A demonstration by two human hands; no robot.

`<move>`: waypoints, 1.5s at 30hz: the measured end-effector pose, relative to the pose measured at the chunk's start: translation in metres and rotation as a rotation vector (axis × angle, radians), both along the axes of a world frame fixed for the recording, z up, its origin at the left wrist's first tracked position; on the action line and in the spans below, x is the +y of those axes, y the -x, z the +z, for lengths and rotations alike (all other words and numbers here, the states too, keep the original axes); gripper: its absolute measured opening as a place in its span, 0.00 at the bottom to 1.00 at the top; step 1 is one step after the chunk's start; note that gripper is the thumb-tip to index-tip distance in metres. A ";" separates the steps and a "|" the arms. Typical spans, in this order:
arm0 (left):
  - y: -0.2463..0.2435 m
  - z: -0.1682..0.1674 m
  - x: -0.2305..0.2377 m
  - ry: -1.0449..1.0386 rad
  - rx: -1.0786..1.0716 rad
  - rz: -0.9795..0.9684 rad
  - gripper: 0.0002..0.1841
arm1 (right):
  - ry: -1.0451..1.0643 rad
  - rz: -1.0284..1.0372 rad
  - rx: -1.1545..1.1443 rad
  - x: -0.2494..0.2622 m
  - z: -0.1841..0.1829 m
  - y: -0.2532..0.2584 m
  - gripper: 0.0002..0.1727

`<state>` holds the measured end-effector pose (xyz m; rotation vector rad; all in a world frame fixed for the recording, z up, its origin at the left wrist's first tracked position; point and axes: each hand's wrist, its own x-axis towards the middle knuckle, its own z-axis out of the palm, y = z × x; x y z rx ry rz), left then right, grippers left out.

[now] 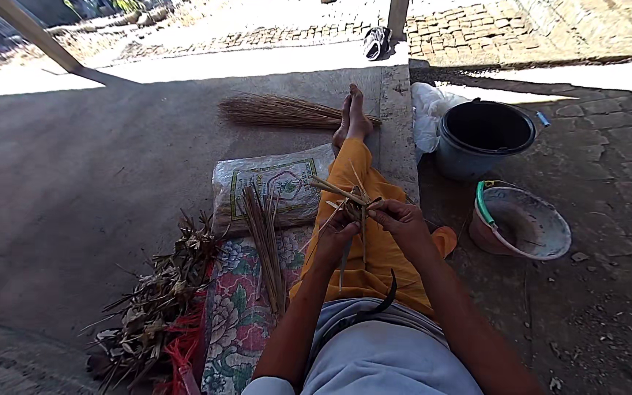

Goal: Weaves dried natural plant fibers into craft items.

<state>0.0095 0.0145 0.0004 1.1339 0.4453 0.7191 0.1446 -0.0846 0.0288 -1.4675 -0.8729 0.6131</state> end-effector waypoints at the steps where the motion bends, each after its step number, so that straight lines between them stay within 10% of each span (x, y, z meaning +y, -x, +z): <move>1: 0.000 0.000 0.001 -0.022 0.005 -0.009 0.07 | 0.008 0.005 0.019 0.000 0.000 0.000 0.03; 25: 0.000 -0.016 0.001 -0.135 -0.154 0.115 0.06 | 0.084 0.045 -0.110 0.007 -0.009 0.016 0.16; 34: 0.009 -0.026 0.022 0.128 -0.391 0.035 0.09 | 0.353 0.509 -0.400 -0.007 0.002 -0.007 0.11; 38: 0.005 -0.017 0.011 -0.044 -0.225 0.103 0.06 | 0.141 0.233 -0.281 -0.007 0.004 -0.007 0.15; 45: -0.004 -0.020 0.004 -0.273 -0.238 0.189 0.06 | 0.053 0.375 0.097 -0.003 0.004 0.001 0.08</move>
